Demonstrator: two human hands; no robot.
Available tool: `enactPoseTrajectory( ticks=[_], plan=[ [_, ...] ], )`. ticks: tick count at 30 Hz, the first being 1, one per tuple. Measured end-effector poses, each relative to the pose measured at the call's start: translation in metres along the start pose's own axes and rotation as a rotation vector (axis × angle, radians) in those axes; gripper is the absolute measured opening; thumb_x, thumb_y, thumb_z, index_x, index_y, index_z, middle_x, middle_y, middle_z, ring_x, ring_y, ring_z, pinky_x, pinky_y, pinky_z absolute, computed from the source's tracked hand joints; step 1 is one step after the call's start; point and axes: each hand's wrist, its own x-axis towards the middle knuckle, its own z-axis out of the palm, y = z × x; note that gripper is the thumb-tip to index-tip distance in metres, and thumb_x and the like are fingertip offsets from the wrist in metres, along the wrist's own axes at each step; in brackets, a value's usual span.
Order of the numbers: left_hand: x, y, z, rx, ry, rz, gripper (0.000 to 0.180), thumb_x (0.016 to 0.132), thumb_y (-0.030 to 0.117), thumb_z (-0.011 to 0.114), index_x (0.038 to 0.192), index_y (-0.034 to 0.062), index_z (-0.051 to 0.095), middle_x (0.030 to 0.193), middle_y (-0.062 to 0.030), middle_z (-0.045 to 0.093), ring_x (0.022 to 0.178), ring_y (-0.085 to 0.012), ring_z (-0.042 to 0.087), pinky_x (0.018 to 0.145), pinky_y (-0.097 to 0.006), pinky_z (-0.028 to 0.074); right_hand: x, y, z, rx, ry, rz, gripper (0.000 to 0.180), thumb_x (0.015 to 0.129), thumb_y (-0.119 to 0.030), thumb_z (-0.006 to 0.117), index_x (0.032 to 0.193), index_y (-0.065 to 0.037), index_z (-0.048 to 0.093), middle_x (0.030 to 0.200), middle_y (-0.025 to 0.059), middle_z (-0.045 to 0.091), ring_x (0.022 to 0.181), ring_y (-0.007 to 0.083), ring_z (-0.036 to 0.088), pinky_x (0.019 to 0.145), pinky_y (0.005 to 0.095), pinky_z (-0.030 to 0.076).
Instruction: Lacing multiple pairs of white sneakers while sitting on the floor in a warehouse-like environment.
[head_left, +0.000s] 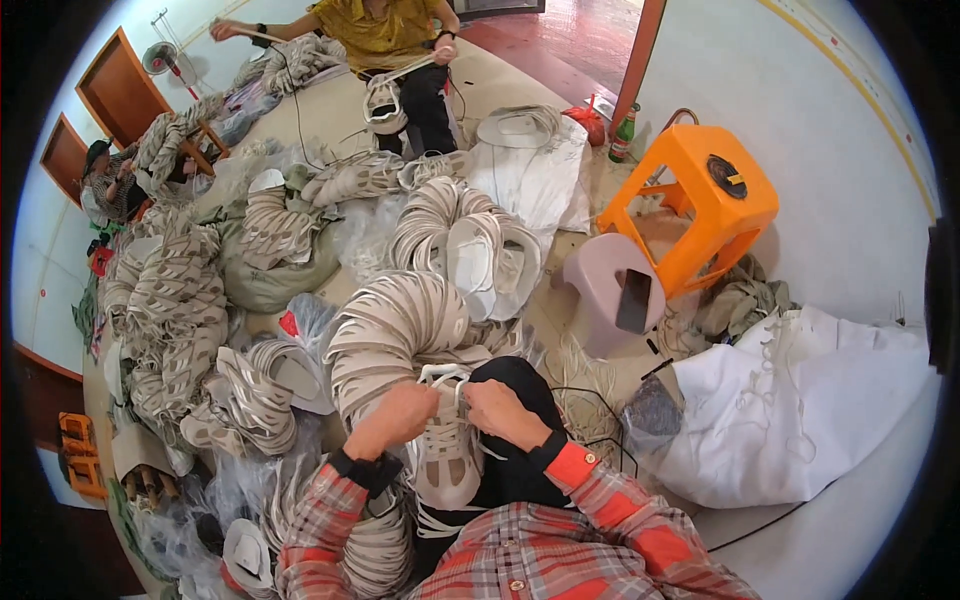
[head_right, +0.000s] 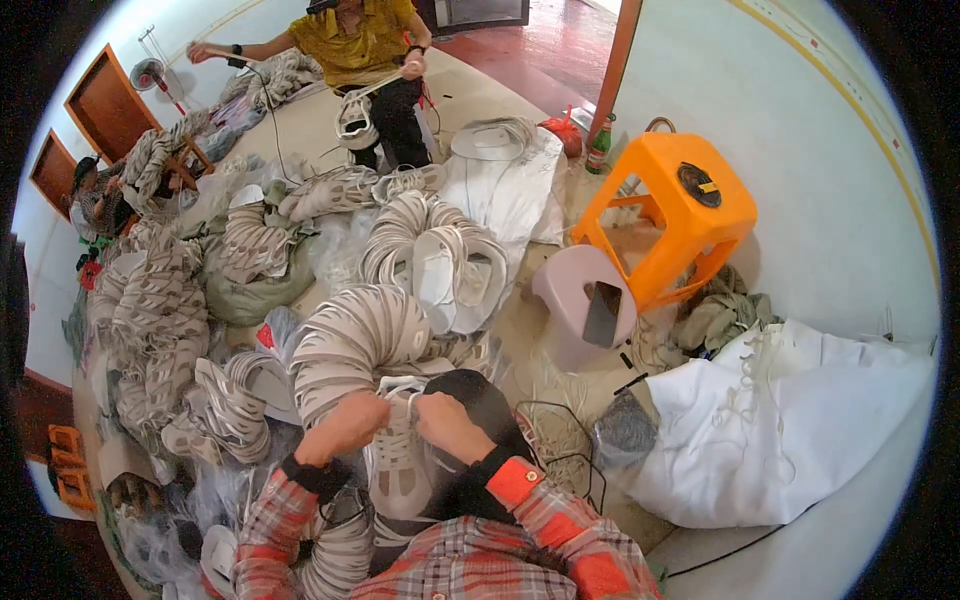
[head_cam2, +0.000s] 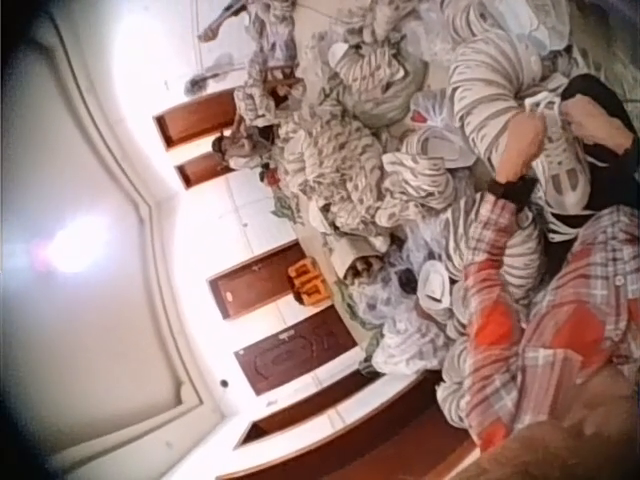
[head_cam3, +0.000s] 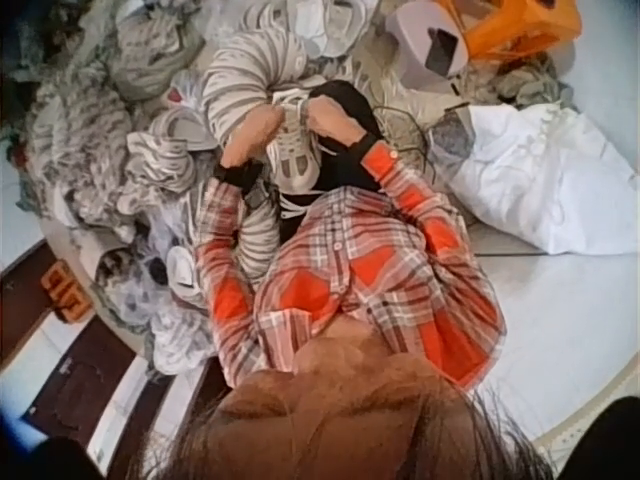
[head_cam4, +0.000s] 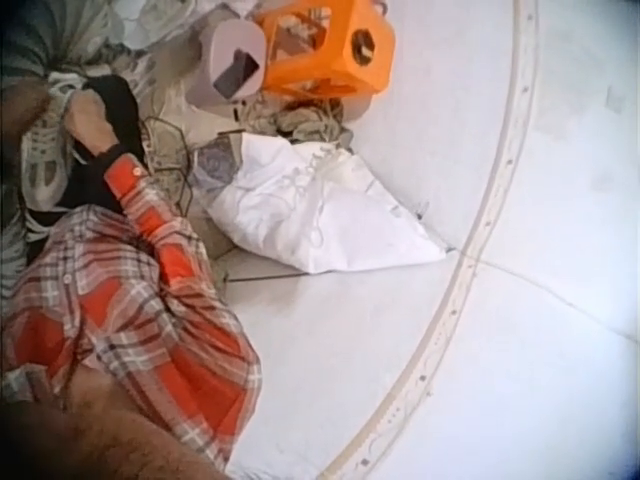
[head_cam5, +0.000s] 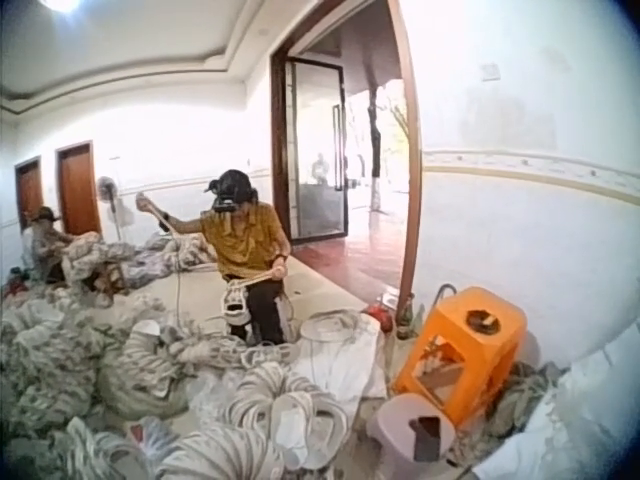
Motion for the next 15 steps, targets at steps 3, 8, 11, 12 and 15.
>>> enactPoseTrajectory(
  ticks=[3, 8, 11, 12, 15],
  plan=[
    [-0.011, -0.003, 0.011, -0.136, 0.319, 0.054, 0.009, 0.077, 0.013, 0.057, 0.076, 0.0046, 0.06, 0.076, -0.0169, 0.059, 0.077, -0.0352, 0.055, 0.068, -0.043, 0.043, 0.002, -0.01, -0.003, 0.043, -0.083, 0.049, 0.009, 0.066, -0.004, 0.053, 0.07, 0.003, 0.052, 0.061, 0.0235, 0.055, 0.061, 0.0416, 0.057, 0.056, 0.0435, 0.046],
    [0.013, 0.002, 0.023, -0.344, 0.442, -0.056, 0.01, 0.076, 0.013, 0.057, 0.076, 0.0063, 0.064, 0.078, -0.0163, 0.06, 0.08, -0.0348, 0.056, 0.071, -0.044, 0.044, 0.007, -0.011, 0.012, 0.02, -0.001, 0.061, 0.01, 0.067, -0.003, 0.051, 0.072, 0.006, 0.052, 0.067, 0.0269, 0.056, 0.067, 0.0421, 0.058, 0.059, 0.0467, 0.046],
    [0.02, 0.009, 0.032, -0.412, 0.455, -0.133, 0.011, 0.075, 0.014, 0.057, 0.077, 0.0075, 0.066, 0.078, -0.016, 0.06, 0.08, -0.035, 0.056, 0.071, -0.044, 0.044, 0.004, -0.01, 0.004, 0.025, -0.084, 0.066, 0.012, 0.067, -0.002, 0.05, 0.074, 0.006, 0.054, 0.068, 0.0271, 0.057, 0.068, 0.041, 0.06, 0.059, 0.0468, 0.047],
    [0.022, 0.012, 0.031, -0.418, 0.456, -0.184, 0.012, 0.074, 0.014, 0.058, 0.078, 0.0075, 0.067, 0.078, -0.0158, 0.06, 0.081, -0.035, 0.056, 0.071, -0.044, 0.044, 0.003, -0.012, 0.003, 0.024, -0.081, 0.066, 0.012, 0.067, -0.002, 0.05, 0.074, 0.006, 0.054, 0.068, 0.0271, 0.057, 0.068, 0.041, 0.06, 0.059, 0.0468, 0.047],
    [0.023, 0.015, 0.028, -0.503, 0.473, -0.171, 0.011, 0.071, 0.013, 0.06, 0.077, 0.007, 0.067, 0.079, -0.0158, 0.06, 0.082, -0.0353, 0.056, 0.071, -0.044, 0.044, 0.005, -0.023, 0.003, -0.136, -0.085, 0.131, 0.013, 0.067, -0.002, 0.05, 0.075, 0.006, 0.057, 0.069, 0.0262, 0.059, 0.069, 0.0389, 0.061, 0.061, 0.0456, 0.048]
  ],
)
